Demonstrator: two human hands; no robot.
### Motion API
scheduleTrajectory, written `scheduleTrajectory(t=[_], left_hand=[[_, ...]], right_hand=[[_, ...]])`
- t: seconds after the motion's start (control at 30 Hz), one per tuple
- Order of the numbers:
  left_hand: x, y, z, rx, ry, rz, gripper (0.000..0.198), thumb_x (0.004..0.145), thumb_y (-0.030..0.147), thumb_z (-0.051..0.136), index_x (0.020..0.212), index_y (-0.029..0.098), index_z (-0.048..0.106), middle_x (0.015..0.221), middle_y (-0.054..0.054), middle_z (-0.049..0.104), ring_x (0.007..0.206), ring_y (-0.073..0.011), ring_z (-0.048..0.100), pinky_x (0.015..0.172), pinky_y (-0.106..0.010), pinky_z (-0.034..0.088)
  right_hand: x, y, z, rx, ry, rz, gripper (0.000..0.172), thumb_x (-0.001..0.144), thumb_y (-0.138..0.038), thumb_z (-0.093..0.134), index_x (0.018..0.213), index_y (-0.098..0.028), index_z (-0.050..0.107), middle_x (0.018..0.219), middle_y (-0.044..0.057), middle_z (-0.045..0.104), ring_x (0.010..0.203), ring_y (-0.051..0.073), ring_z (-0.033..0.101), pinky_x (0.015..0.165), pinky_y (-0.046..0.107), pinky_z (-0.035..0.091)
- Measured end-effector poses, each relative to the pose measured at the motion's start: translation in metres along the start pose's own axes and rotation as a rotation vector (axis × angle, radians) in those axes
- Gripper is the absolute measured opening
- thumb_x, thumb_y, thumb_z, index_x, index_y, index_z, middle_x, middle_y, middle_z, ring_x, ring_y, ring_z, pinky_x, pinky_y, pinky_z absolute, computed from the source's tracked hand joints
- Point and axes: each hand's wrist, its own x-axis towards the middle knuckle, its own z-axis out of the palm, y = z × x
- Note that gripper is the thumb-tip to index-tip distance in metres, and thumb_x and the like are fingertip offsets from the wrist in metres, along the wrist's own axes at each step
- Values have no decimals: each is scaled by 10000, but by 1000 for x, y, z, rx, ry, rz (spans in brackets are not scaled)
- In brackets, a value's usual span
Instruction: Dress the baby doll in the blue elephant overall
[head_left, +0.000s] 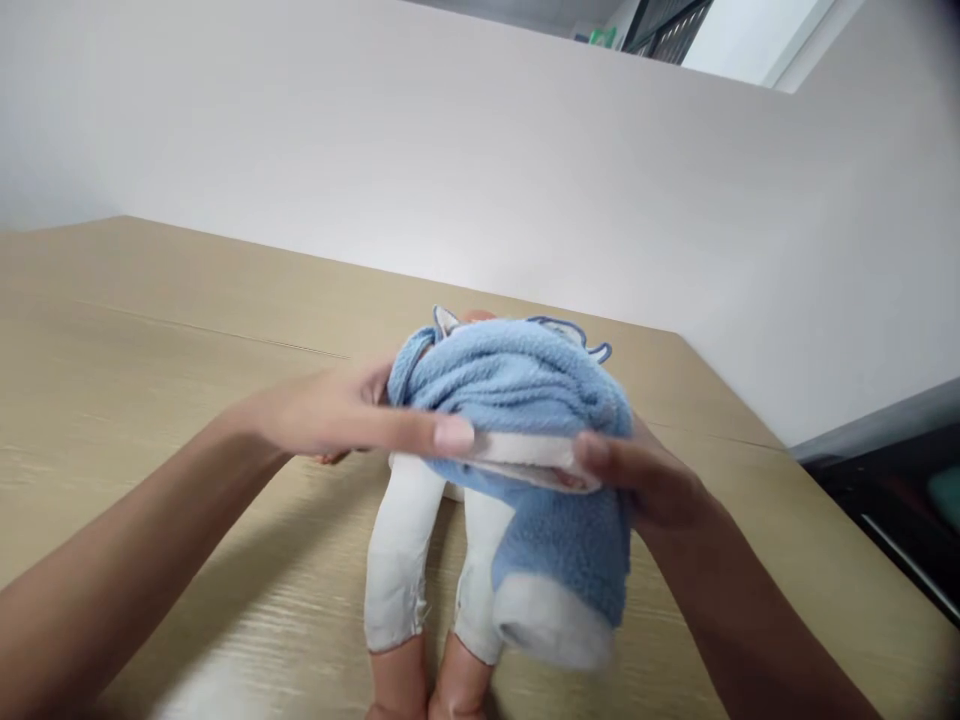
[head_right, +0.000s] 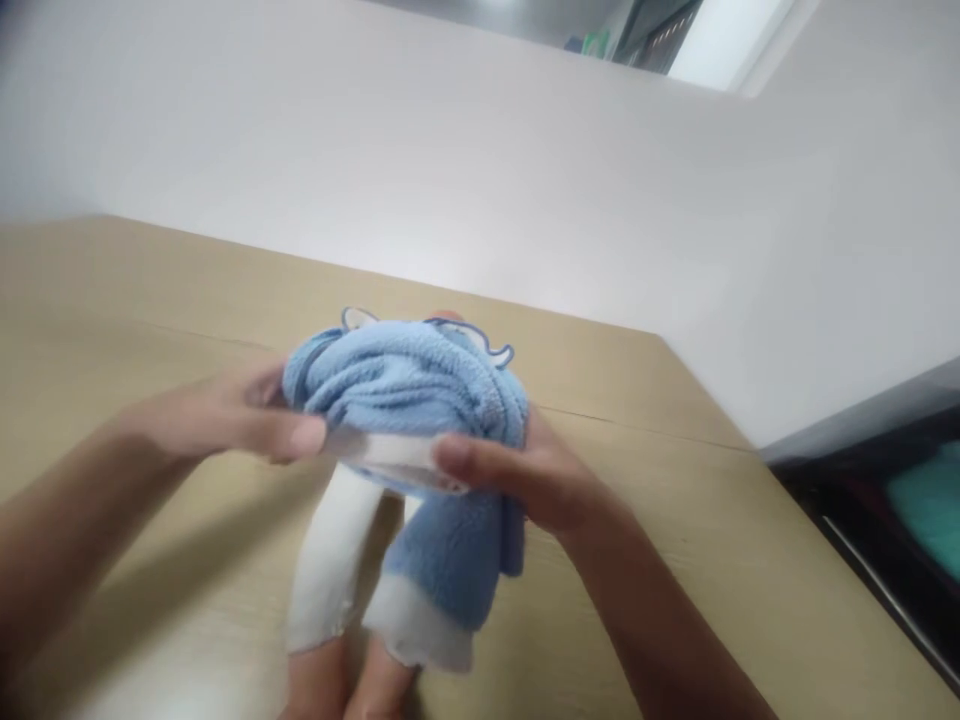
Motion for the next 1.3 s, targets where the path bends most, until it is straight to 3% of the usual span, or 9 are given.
scheduleTrajectory(t=[0.1, 0.23, 0.37, 0.43, 0.53, 0.77, 1.07, 1.2, 1.3], left_hand=[[-31, -6, 17, 73, 61, -7, 501, 844, 416, 884, 1250, 144, 773, 1119, -63, 844, 1181, -329, 792, 995, -451, 674], [-62, -15, 55, 151, 308, -58, 402, 944, 434, 803, 1285, 222, 785, 1266, -46, 828, 1202, -283, 787, 1044, -386, 656], [-80, -34, 90, 166, 530, -134, 379, 986, 522, 703, 1195, 219, 794, 1197, -57, 844, 1048, -265, 818, 952, -332, 673], [-87, -46, 102, 196, 575, -186, 388, 1007, 550, 654, 1133, 209, 789, 1131, -67, 850, 976, -268, 819, 863, -322, 672], [-92, -62, 112, 243, 573, -240, 444, 1045, 598, 578, 1094, 205, 780, 1125, -83, 846, 1006, -292, 805, 879, -350, 637], [-72, -79, 106, 208, 514, -245, 427, 1107, 553, 462, 1230, 232, 715, 1352, -89, 785, 1220, -312, 733, 1083, -405, 536], [-38, -89, 73, 388, 461, -264, 449, 1070, 525, 465, 1308, 193, 650, 1245, -156, 789, 1214, -401, 729, 1070, -545, 539], [-36, -82, 66, 336, 518, -202, 478, 1026, 478, 571, 1386, 169, 630, 1348, -157, 756, 1302, -377, 694, 1155, -532, 514], [-51, -69, 76, 221, 588, -183, 494, 1023, 461, 622, 1453, 219, 610, 1483, -114, 703, 1404, -332, 651, 1191, -459, 524]], right_hand=[[-26, -6, 22, 52, -78, 91, 579, 689, -347, 1017, 1209, -232, 789, 1022, 38, 828, 1122, 303, 785, 1006, 396, 661], [-48, -10, 51, -90, 116, 124, 489, 828, -219, 903, 1297, -255, 773, 1173, 39, 825, 1106, 256, 785, 948, 324, 670], [-50, 4, 66, -262, 194, 39, 371, 922, -173, 724, 1281, -247, 779, 1145, 19, 832, 1053, 209, 785, 995, 315, 641], [-49, 16, 70, -347, 185, 20, 378, 897, -139, 699, 1251, -242, 784, 1143, 12, 834, 1043, 197, 782, 1005, 304, 629], [-49, 33, 72, -432, 182, 45, 358, 841, -122, 707, 1176, -223, 786, 1113, 12, 838, 1055, 204, 782, 1001, 295, 623], [-35, 70, 69, -480, 249, 143, 250, 834, -198, 702, 1075, -186, 763, 1069, 56, 850, 981, 242, 792, 925, 346, 634], [-3, 90, 50, -458, 295, 148, 248, 875, -273, 726, 1091, -154, 754, 1105, 111, 852, 1032, 281, 790, 977, 404, 615], [4, 83, 41, -353, 269, 126, 308, 924, -358, 754, 1168, -169, 767, 1163, 94, 845, 1109, 281, 787, 1044, 409, 602], [-9, 59, 45, -230, 175, 110, 294, 953, -380, 764, 1190, -206, 773, 1178, 55, 840, 1105, 257, 785, 999, 361, 623]])
